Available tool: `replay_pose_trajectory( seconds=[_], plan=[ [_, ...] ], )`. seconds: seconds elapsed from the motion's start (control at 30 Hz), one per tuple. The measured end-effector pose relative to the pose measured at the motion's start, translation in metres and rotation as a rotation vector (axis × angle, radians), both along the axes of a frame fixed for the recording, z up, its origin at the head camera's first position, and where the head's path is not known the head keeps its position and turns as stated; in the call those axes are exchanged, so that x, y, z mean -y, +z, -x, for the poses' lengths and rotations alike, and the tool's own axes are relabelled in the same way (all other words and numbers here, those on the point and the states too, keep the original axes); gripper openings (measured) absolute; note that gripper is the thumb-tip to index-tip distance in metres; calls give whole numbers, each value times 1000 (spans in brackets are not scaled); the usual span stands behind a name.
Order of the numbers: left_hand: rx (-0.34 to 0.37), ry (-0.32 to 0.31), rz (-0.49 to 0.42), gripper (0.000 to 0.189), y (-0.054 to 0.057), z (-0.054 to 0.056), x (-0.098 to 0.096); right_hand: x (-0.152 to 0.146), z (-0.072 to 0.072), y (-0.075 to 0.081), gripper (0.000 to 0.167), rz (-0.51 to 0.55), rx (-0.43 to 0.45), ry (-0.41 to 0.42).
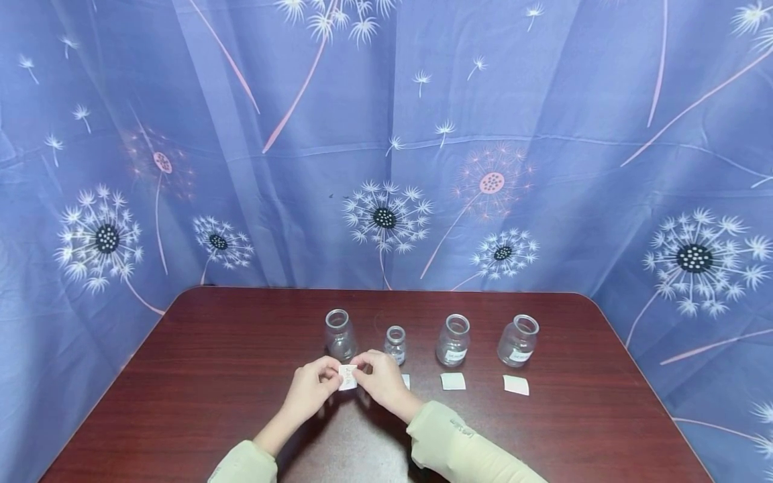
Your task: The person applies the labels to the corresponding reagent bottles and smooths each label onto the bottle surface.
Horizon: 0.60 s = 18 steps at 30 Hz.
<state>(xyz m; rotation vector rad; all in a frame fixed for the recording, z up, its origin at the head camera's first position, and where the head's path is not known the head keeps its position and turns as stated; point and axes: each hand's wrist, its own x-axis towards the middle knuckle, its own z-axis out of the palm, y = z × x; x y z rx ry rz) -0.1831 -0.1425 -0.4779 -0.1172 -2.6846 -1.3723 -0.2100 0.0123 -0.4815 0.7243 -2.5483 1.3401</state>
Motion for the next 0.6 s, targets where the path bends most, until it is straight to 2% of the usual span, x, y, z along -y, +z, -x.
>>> replay_pose_trajectory(
  seconds=[0.1, 0.2, 0.43, 0.6],
  plan=[
    [31, 48, 1, 11, 1, 1, -1, -1, -1, -2, 10, 1, -34, 8],
    [48, 60, -11, 10, 2, 1, -1, -1, -1, -4, 10, 5, -54, 8],
    [87, 12, -78, 10, -2, 3, -1, 0, 0, -4, 7, -4, -89, -37],
    [93, -33, -102, 14, -4, 2, 0, -1, 1, -4, 7, -1, -88, -18]
  ],
)
